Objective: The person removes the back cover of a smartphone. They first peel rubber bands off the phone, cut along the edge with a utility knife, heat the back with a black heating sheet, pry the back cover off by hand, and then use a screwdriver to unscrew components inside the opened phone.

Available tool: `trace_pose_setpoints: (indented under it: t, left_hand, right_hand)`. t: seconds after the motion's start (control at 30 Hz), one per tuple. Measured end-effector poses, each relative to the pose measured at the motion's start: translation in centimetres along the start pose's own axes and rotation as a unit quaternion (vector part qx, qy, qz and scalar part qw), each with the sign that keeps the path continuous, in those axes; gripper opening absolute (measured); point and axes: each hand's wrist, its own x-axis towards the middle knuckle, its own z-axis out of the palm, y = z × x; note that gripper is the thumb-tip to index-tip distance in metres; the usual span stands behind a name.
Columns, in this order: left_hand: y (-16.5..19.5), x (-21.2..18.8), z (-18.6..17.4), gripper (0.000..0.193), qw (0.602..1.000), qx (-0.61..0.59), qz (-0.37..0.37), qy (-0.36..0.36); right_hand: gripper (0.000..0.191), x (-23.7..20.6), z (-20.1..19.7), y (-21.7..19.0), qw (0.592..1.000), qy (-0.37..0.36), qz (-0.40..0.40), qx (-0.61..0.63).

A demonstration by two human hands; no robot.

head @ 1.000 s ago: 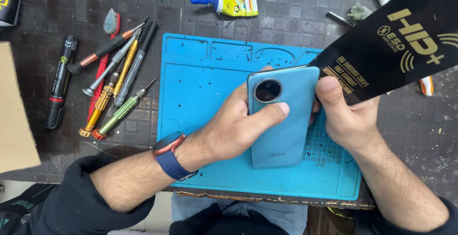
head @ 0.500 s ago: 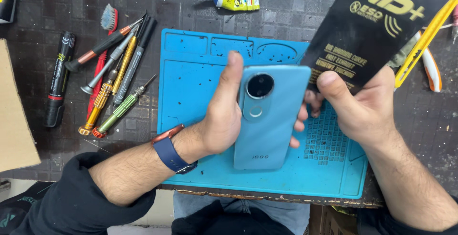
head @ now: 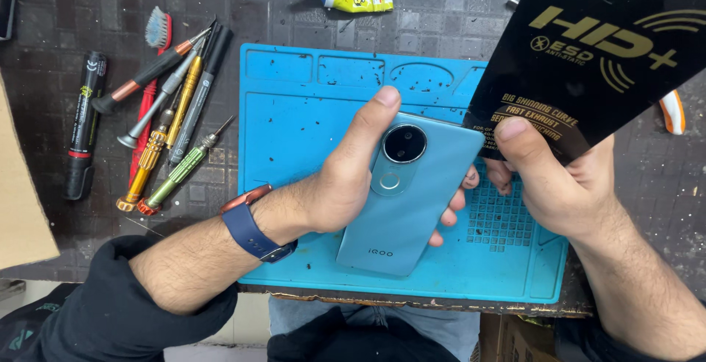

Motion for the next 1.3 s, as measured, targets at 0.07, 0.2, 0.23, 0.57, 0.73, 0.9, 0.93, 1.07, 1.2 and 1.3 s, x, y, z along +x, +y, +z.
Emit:
trace_pose_setpoints:
  t: [0.07,0.2,0.23,0.57,0.73,0.9,0.93,1.07,1.2,1.3]
  left_hand:
    - [0.1,0.1,0.0,0.099,1.000,0.014,-0.010,0.015]
    - [0.2,0.1,0.2,0.103,0.999,0.036,0.007,0.019]
    - [0.2,0.1,0.2,0.103,0.999,0.038,0.013,0.017]
    - [0.4,0.1,0.4,0.104,0.998,0.050,0.011,0.023]
    - [0.2,-0.1,0.3,0.106,0.998,0.055,0.008,0.019]
    - [0.1,-0.1,0.4,0.105,0.998,0.057,0.007,0.015]
    - [0.1,-0.2,0.4,0.106,0.998,0.064,0.004,0.015]
    - [0.3,0.0,0.6,0.106,0.998,0.058,-0.014,0.016]
    - [0.4,-0.1,0.6,0.105,0.997,0.069,-0.038,0.019]
    - [0.4,0.1,0.7,0.105,0.996,0.069,-0.059,0.018]
  right_hand:
    - [0.018,0.0,0.0,-0.3,1.000,0.003,0.009,-0.024]
    - [0.021,0.4,0.3,-0.4,0.996,-0.007,0.052,-0.077]
    - [0.022,0.4,0.1,-0.5,0.995,-0.008,0.049,-0.091]
    - [0.024,0.4,-1.8,-0.7,0.981,-0.077,0.061,-0.164]
    - [0.017,0.3,-2.6,-0.2,0.977,-0.084,0.048,-0.187]
    - [0.014,0.2,-3.0,-0.1,0.966,-0.102,0.002,-0.238]
    - [0.013,0.2,-3.0,-0.1,0.965,-0.103,-0.013,-0.243]
    - [0.013,0.1,-2.9,-0.1,0.971,-0.079,0.068,-0.213]
    - [0.015,0.0,-2.6,0.0,0.925,-0.056,-0.159,-0.340]
    - [0.016,-0.4,-2.1,0.2,0.951,-0.047,-0.081,-0.295]
